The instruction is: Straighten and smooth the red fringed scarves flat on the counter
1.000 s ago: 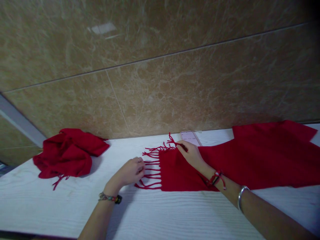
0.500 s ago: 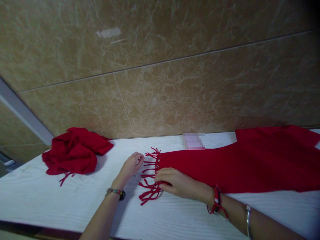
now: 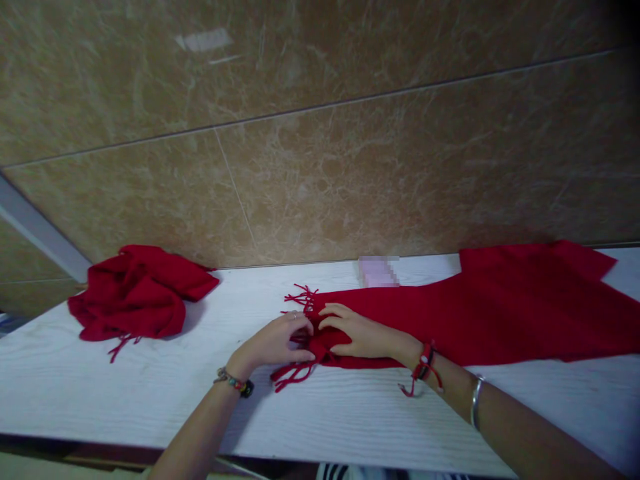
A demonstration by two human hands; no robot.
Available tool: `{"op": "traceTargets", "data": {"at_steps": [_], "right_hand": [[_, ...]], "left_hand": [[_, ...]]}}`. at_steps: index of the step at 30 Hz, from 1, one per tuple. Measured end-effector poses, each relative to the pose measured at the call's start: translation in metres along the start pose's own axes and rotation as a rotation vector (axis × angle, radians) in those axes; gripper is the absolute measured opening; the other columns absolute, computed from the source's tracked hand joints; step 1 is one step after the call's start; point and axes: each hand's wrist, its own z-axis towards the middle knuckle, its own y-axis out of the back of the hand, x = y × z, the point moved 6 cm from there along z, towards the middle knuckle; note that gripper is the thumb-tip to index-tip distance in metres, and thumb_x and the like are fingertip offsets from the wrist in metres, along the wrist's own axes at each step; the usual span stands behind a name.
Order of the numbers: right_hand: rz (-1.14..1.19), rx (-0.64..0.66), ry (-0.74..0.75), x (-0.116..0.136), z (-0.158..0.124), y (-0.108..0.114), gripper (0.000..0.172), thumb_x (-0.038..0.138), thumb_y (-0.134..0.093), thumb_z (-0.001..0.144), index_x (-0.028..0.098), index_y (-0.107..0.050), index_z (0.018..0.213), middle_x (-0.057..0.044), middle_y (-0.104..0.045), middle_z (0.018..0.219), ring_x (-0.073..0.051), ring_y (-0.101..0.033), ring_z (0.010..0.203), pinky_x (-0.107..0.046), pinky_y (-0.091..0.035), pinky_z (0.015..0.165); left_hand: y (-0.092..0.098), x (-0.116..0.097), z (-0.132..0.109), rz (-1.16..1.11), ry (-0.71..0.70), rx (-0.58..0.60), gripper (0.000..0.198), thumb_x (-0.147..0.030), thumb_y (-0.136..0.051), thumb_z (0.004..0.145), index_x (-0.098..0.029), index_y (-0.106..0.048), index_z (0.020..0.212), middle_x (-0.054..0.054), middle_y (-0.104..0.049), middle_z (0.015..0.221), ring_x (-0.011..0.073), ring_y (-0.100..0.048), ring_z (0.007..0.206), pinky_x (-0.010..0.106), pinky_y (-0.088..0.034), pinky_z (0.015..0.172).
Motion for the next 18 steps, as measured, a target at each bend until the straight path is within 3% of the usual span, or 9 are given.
{"op": "traceTargets", "data": {"at_steps": [3, 7, 11, 15, 18], "right_hand": [[0.018, 0.039, -0.007, 0.010, -0.005, 0.002, 0.034, 0.033, -0.066, 0.069, 0.018, -0.058, 0.099, -0.008, -0.043, 0.117, -0.019, -0.039, 0.110, -0.032, -0.035, 0.094], [-0.120, 0.072, -0.034, 0.022, -0.014, 0.000, 0.042, 0.042, -0.066, 0.067, 0.019, -0.059, 0.102, -0.008, -0.048, 0.107, -0.023, -0.043, 0.101, -0.037, -0.038, 0.088], [-0.325, 0.000, -0.067, 0.024, -0.018, 0.002, 0.015, 0.015, -0.052, 0.080, 0.016, -0.062, 0.092, -0.006, -0.057, 0.088, -0.019, -0.049, 0.087, -0.033, -0.038, 0.083], [-0.416, -0.082, 0.013, 0.033, -0.020, 0.011, 0.020, 0.010, -0.043, 0.083, 0.015, -0.063, 0.087, -0.007, -0.057, 0.082, -0.017, -0.048, 0.079, -0.030, -0.039, 0.074], [-0.462, 0.005, 0.132, 0.042, -0.023, 0.005, 0.019, 0.014, -0.043, 0.085, 0.016, -0.062, 0.089, -0.007, -0.056, 0.082, -0.018, -0.047, 0.080, -0.031, -0.039, 0.073]], "left_hand": [[-0.003, -0.005, -0.001, 0.007, -0.053, 0.077, 0.025, -0.030, -0.065, 0.067, -0.019, -0.055, 0.086, 0.001, -0.055, 0.088, 0.0166, -0.050, 0.082, 0.027, -0.040, 0.075], [-0.004, -0.003, -0.001, 0.001, -0.038, 0.102, 0.013, -0.017, -0.054, 0.071, -0.019, -0.055, 0.084, 0.000, -0.055, 0.083, 0.0142, -0.049, 0.076, 0.024, -0.040, 0.071], [-0.003, 0.000, 0.001, 0.013, -0.015, 0.059, 0.010, -0.015, -0.045, 0.076, -0.019, -0.054, 0.077, 0.000, -0.055, 0.078, 0.0137, -0.049, 0.074, 0.024, -0.039, 0.071], [-0.002, 0.010, 0.002, -0.006, 0.040, 0.030, 0.007, -0.018, -0.048, 0.075, -0.019, -0.054, 0.079, 0.001, -0.055, 0.080, 0.0147, -0.050, 0.075, 0.026, -0.040, 0.072], [-0.002, 0.023, -0.002, -0.048, 0.087, 0.055, 0.009, -0.015, -0.047, 0.074, -0.019, -0.055, 0.078, 0.000, -0.057, 0.077, 0.0136, -0.051, 0.070, 0.024, -0.040, 0.067]]}}
